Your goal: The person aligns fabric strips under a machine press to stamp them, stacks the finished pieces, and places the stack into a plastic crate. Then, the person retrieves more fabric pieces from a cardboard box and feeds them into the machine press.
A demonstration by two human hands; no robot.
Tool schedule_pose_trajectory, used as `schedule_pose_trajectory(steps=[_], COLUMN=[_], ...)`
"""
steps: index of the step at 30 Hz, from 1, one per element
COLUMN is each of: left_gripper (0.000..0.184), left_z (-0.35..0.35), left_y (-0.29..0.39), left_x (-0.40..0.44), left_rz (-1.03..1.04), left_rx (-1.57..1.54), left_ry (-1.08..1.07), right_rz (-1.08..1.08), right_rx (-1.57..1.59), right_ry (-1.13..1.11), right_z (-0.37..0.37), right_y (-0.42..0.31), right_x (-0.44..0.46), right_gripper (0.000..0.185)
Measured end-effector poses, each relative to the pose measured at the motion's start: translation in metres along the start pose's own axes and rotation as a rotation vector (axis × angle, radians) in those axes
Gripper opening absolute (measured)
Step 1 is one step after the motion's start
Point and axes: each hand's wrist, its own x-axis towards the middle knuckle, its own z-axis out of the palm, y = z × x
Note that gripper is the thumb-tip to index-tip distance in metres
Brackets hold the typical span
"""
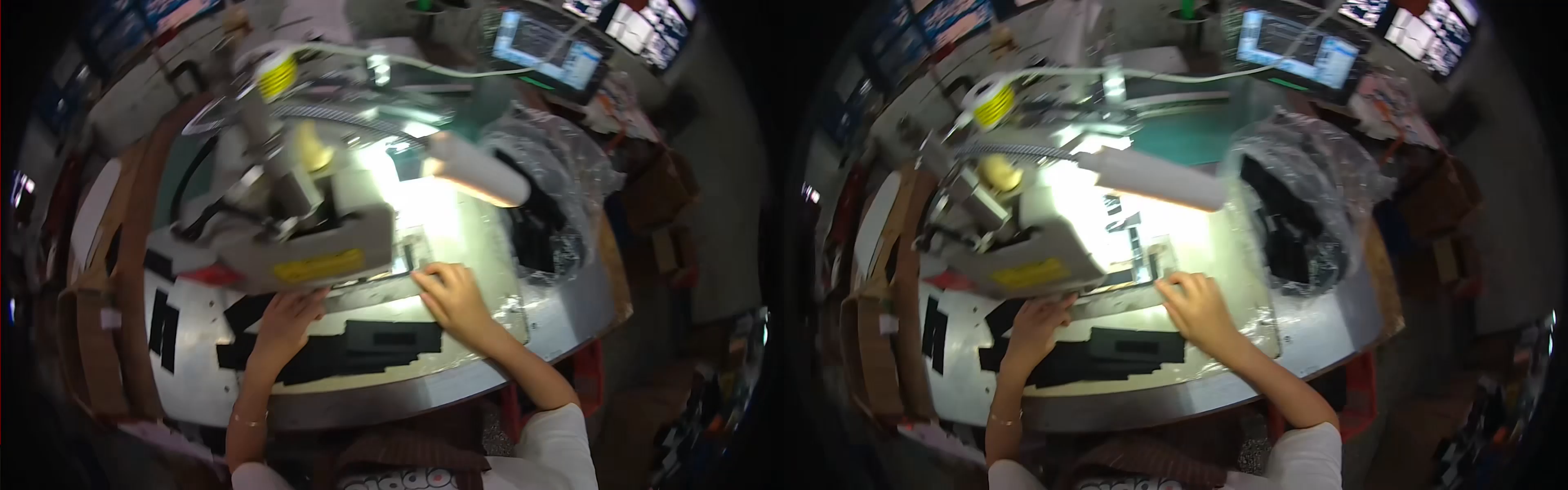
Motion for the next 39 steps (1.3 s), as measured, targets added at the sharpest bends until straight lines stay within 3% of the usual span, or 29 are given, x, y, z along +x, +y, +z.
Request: schedule_pose_trajectory(steps=[2,5,7,9,12,15,17,20,22,23,26,29,30,34,35,37,38,39], left_gripper=[0.048,0.033,0.023,0.037,0.044,0.036,0.027,0.012,0.015,0.017,0.023,0.026,0.026,0.022,0.021,0.016,0.016,0.019], left_z=[0.000,-0.003,-0.002,-0.001,0.003,-0.001,-0.003,-0.012,-0.015,-0.016,-0.008,-0.002,0.005,0.017,0.017,0.015,0.013,0.012], left_y=[0.000,0.001,0.002,0.004,0.003,0.004,0.012,0.034,0.043,0.047,0.053,0.046,0.043,0.039,0.038,0.037,0.037,0.036], left_x=[0.001,0.004,0.005,0.009,0.011,0.009,0.011,0.019,0.025,0.030,0.035,0.028,0.025,0.024,0.024,0.022,0.023,0.023], left_rz=[-0.016,-0.058,-0.071,-0.032,-0.004,-0.061,-0.113,-0.199,-0.317,-0.370,-0.422,-0.466,-0.466,-0.540,-0.559,-0.413,-0.334,-0.251], left_rx=[-0.018,-0.059,-0.091,-0.119,-0.142,-0.176,-0.223,-0.364,-0.641,-0.780,-0.954,-1.041,-1.089,-1.077,-1.061,-0.658,-0.455,-0.252], left_ry=[-0.011,-0.004,0.019,0.109,0.160,0.125,0.138,0.119,-0.057,-0.146,-0.268,-0.270,-0.206,-0.028,0.002,0.079,0.116,0.152], right_rz=[0.004,0.121,0.323,0.558,0.589,0.673,0.508,0.045,-0.201,-0.380,-0.702,-0.485,-0.301,0.494,0.456,0.376,0.286,0.251], right_rx=[0.214,0.086,-0.092,-0.465,-0.455,-0.365,-0.290,-0.387,-0.282,-0.017,-0.172,0.126,0.197,0.969,0.782,0.416,0.400,0.289], right_ry=[0.039,0.333,0.430,0.281,0.042,0.270,0.376,0.574,0.198,0.195,0.230,0.103,0.108,-0.319,-0.313,-0.294,-0.152,-0.150], right_z=[-0.011,-0.028,-0.064,-0.084,-0.074,-0.060,-0.062,-0.053,-0.030,-0.018,0.014,0.019,0.012,0.020,0.022,0.023,0.046,0.049], right_y=[0.005,0.058,0.086,0.100,0.111,0.117,0.111,0.056,0.009,-0.011,-0.052,-0.045,-0.047,-0.040,-0.038,-0.034,-0.016,-0.009], right_x=[0.002,-0.001,0.015,0.022,0.024,0.020,0.016,0.019,0.012,0.015,0.017,0.026,0.029,0.037,0.043,0.066,0.066,0.072], right_gripper=[0.026,0.016,0.014,0.020,0.026,0.021,0.016,0.009,0.008,0.008,0.012,0.011,0.010,0.019,0.018,0.022,0.026,0.024])
